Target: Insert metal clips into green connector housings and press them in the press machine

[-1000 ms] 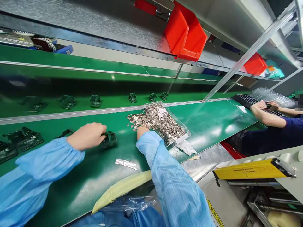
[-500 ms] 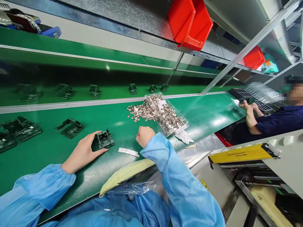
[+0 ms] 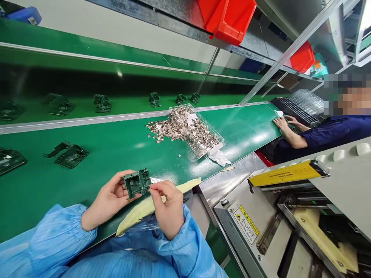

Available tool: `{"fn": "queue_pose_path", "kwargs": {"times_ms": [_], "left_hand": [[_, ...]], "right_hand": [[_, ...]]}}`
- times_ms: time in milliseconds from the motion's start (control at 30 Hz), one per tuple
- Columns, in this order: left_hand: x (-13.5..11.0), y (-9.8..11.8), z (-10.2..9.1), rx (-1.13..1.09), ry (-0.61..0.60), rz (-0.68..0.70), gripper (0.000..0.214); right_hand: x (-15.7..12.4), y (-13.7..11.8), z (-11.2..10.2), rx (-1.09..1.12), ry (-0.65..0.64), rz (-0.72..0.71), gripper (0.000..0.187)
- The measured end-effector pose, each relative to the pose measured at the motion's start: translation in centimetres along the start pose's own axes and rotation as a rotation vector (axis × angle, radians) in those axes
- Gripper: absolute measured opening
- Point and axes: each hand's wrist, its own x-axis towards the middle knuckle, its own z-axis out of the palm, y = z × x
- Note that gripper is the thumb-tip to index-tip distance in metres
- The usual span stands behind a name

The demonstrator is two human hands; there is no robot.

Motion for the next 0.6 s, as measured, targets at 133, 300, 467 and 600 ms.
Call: {"fn": "queue_pose_path", "kwargs": {"times_ms": [133,300,467,600], "left_hand": [[-0.5,-0.5,-0.3,0.014,-0.051,-0.007,0.051],[-0.8,-0.5,-0.4,0.038,-0.094,0.009,0.049],[-1.1,-0.4,-0.6,0.108,-0.120,0.052,0.037],[-1.3,-0.2,-0.5,0.162,-0.092,0.115,0.031]], "right_hand": [[0.0,0.1,1.4,0.082,0.052,0.099,0.013],[-0.2,0.6,2.6,0.133,0.073,0.242,0.025],[-0.6,0.9,2.9,0.139,0.064,0.270,0.028],[-1.0,0.9,3.1,0.086,0.079,0.267,0.024]]}}
